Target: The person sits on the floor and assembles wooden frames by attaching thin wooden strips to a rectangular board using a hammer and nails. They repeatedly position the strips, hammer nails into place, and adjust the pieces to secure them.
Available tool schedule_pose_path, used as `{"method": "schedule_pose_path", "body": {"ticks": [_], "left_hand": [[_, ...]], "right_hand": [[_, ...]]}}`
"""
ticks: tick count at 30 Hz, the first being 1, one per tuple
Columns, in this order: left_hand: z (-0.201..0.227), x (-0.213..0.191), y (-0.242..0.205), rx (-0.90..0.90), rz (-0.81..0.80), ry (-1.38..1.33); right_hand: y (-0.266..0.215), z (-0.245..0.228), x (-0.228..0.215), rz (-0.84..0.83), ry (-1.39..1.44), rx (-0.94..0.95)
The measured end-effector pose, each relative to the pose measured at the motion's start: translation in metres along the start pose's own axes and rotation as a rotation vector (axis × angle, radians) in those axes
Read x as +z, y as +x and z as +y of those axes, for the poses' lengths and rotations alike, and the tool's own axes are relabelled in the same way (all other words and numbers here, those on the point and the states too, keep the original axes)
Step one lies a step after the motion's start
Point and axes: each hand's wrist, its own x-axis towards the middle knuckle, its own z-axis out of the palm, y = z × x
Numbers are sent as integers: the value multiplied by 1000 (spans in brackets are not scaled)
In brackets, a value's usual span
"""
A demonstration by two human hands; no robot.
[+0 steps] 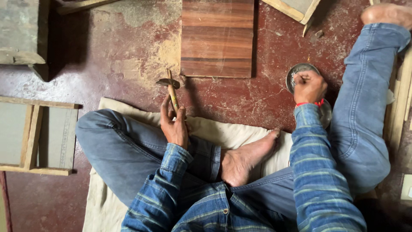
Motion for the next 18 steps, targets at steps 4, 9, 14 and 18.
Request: {"method": "schedule_pose_path", "body": {"ticks": [4,9,14,18], "left_hand": [[-3,-5,-1,148,-39,-8],[9,3,-2,-18,-13,12],[15,2,-6,-37,-16,-35],[17,3,-5,-83,-17,-22]], "right_hand": [[-4,31,-1,41,157,-49],[6,65,0,-40,538,132],[-1,70,2,-44,722,285],[-1,60,-6,-40,836,376]]}}
